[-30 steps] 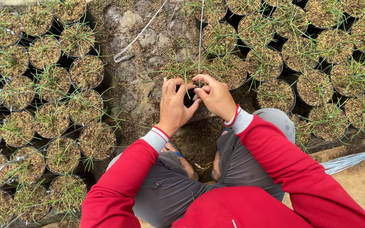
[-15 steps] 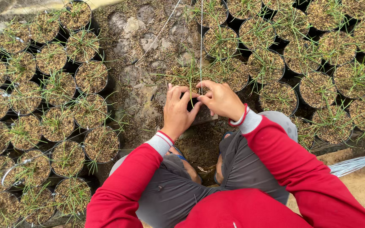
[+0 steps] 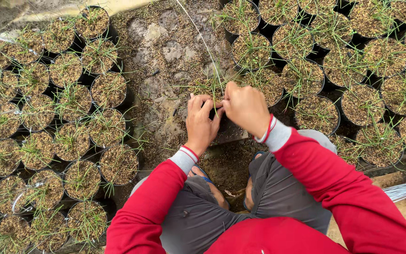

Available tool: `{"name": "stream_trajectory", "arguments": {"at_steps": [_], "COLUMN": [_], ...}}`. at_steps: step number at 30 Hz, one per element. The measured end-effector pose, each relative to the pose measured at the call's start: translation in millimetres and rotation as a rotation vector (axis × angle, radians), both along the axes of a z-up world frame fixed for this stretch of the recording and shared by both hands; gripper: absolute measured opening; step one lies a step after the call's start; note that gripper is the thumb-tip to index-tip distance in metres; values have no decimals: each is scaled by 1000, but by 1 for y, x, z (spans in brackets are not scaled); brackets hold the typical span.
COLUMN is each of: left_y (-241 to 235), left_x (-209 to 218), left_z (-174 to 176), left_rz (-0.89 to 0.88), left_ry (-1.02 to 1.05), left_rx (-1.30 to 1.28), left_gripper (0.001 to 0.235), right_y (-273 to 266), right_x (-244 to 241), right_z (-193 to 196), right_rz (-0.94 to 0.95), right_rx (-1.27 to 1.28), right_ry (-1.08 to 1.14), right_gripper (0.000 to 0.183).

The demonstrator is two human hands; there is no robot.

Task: The person ties thin white strings around the base of small grass-like plants in black pots. They repeatedly pick up a pot, wrap the string around the plant, and secure it before moving to the next pot.

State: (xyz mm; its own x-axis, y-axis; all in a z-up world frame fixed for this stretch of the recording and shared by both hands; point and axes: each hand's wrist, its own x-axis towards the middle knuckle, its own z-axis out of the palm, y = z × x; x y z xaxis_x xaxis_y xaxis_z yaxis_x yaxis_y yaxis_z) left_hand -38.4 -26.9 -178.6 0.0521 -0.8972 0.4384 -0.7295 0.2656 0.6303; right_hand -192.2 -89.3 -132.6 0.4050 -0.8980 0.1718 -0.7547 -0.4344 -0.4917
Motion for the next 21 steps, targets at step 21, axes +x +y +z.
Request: {"name": "stream_trajectory", "arguments": {"at_steps": [21], "left_y": [6], "left_x": [1], "left_z": [9], "left_rz": [55], "left_ry": [-77], "left_rx": [-7], "left_gripper": [19], "right_y": [20], "right_x": [-9], "right_z": [-40], "right_rz": [-83], "right_rx": [827], "right_ry": [-840], "right_gripper": [28]}}
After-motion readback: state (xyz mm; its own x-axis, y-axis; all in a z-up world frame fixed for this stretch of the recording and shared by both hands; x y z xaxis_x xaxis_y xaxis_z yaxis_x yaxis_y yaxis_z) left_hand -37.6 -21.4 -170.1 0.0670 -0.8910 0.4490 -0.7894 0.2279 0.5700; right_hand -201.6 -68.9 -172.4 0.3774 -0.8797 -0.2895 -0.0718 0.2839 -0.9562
